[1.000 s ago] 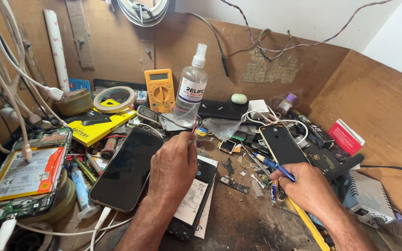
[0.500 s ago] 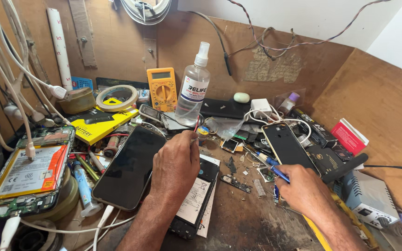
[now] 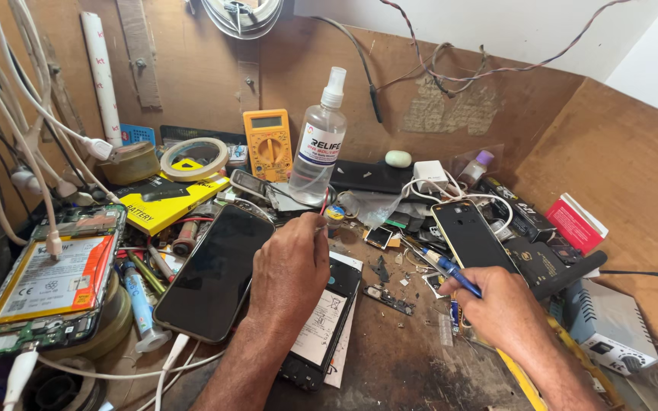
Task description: The person uses a small screwdriver to remove screws from the back of a disassembled smartphone. They then use a prying tool to lift and separate the back cover from the phone body. The person continues to manipulate the phone and its components on a cluttered workbench.
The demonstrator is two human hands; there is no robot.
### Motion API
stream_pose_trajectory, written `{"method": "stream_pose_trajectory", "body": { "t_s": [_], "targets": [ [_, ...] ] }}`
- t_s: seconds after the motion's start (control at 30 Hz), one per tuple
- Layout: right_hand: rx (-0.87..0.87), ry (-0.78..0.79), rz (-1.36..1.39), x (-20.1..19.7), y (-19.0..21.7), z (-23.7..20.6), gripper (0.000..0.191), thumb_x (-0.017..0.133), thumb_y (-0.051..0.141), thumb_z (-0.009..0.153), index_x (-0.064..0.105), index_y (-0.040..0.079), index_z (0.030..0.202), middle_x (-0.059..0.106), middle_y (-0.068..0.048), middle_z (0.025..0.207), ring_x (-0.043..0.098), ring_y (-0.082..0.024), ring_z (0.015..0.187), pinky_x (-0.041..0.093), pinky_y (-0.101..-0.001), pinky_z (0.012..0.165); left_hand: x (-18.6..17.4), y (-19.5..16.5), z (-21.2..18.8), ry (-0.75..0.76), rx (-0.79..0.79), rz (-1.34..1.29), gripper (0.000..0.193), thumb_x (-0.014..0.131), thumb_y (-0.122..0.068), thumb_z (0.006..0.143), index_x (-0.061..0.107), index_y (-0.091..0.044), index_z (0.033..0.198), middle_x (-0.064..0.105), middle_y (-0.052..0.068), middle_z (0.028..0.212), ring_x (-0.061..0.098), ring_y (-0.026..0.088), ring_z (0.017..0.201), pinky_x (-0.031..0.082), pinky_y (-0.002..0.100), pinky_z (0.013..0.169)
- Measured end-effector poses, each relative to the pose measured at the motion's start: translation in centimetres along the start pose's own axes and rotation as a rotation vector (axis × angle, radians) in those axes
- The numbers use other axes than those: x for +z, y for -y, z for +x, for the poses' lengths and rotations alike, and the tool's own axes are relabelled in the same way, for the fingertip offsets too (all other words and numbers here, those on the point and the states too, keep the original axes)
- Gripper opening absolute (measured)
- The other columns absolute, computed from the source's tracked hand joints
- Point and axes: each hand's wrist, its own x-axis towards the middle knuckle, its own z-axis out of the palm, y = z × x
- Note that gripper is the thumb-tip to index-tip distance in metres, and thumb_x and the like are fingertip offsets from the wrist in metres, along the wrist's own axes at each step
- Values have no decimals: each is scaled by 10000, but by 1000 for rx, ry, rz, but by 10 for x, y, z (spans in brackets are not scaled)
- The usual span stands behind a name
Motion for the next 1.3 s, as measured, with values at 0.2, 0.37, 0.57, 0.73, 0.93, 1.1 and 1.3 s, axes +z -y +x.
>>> {"method": "stream_pose_trajectory", "body": {
  "t_s": [0.2, 0.37, 0.57, 0.73, 0.93, 1.1, 1.3],
  "targets": [
    [-50, 2, 55, -1, 0, 7, 201, 718, 175, 875, 851, 199, 1025, 771, -81, 667, 683, -170, 613, 542, -364, 626, 1, -1, 1, -6, -10, 2, 149, 642, -166, 948, 683, -51, 1033, 746, 153, 915, 728, 347, 868, 562, 501, 723],
    [-101, 80, 42, 8, 10, 6, 208, 722, 192, 907, 856, 239, 1059, 692, -115, 622, 584, -152, 573, 491, -356, 586, 0, 0, 1, -17, -2, 5, 148, 640, -166, 950, 682, -49, 1029, 744, 154, 911, 730, 345, 867, 562, 502, 721],
    [-130, 190, 317, 14, 6, 8, 254, 711, 140, 889, 863, 216, 1077, 801, 37, 754, 612, -58, 679, 503, -287, 634, 1, 0, 1, -17, 4, 2, 149, 633, -162, 953, 683, -53, 1041, 743, 153, 921, 729, 346, 877, 561, 499, 733],
    [-106, 95, 280, 16, -8, 17, 187, 721, 147, 937, 878, 157, 1039, 757, -61, 773, 565, -100, 688, 480, -313, 640, 1, 1, 1, -13, 8, -10, 151, 636, -165, 949, 683, -53, 1040, 743, 155, 928, 726, 348, 882, 560, 502, 732],
    [-226, 168, 199, 23, -9, 12, 220, 705, 92, 825, 888, 127, 941, 809, -5, 816, 701, -72, 702, 558, -295, 653, 1, 0, 1, 1, -11, 5, 143, 633, -163, 951, 684, -54, 1030, 742, 151, 917, 725, 346, 881, 561, 503, 737],
    [-102, 92, 157, 18, -1, 9, 169, 734, 197, 904, 872, 180, 1000, 711, -48, 623, 564, -110, 594, 476, -337, 584, 1, 0, 1, -7, 3, 3, 150, 636, -165, 951, 681, -45, 1028, 743, 150, 918, 730, 339, 873, 567, 497, 719],
    [-71, 25, 176, 15, -2, 14, 214, 700, 177, 891, 860, 191, 1032, 650, -47, 572, 544, -121, 555, 458, -344, 556, 2, 1, 1, -16, 14, 1, 147, 631, -170, 963, 682, -46, 1023, 741, 153, 908, 732, 340, 864, 569, 497, 715]
  ]
}}
